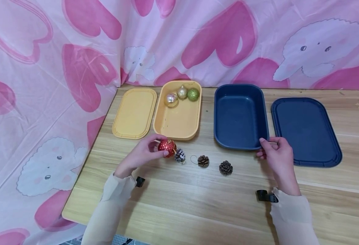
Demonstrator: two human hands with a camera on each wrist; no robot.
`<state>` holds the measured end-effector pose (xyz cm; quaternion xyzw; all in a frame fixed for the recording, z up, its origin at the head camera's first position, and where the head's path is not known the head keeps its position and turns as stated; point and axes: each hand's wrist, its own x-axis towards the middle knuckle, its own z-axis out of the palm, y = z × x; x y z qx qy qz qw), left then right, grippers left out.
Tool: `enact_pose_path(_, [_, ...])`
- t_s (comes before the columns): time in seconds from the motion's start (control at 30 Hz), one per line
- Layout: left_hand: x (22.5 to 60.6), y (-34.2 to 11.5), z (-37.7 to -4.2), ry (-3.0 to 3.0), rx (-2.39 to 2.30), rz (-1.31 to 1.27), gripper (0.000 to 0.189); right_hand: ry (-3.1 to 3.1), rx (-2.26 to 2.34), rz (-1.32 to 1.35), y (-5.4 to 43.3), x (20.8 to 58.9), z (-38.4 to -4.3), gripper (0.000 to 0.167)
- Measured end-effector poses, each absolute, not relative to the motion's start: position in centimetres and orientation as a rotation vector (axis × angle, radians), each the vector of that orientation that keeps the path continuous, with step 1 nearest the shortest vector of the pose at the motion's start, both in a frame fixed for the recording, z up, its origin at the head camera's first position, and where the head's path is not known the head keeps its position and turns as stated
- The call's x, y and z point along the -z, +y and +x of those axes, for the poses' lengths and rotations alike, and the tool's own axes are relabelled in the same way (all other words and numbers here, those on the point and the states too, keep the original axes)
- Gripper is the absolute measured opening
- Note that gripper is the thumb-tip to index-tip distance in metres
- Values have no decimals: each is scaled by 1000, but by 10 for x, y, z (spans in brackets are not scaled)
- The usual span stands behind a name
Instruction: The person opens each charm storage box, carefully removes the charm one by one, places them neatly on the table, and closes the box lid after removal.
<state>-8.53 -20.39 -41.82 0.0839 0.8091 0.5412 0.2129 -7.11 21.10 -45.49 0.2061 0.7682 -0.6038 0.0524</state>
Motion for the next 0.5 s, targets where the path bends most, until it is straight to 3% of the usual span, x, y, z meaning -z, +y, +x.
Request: enact_pose_path(0.5, [437, -210, -64, 2132, -1402, 134, 50, 2322, 1835, 625, 213, 454, -71, 22])
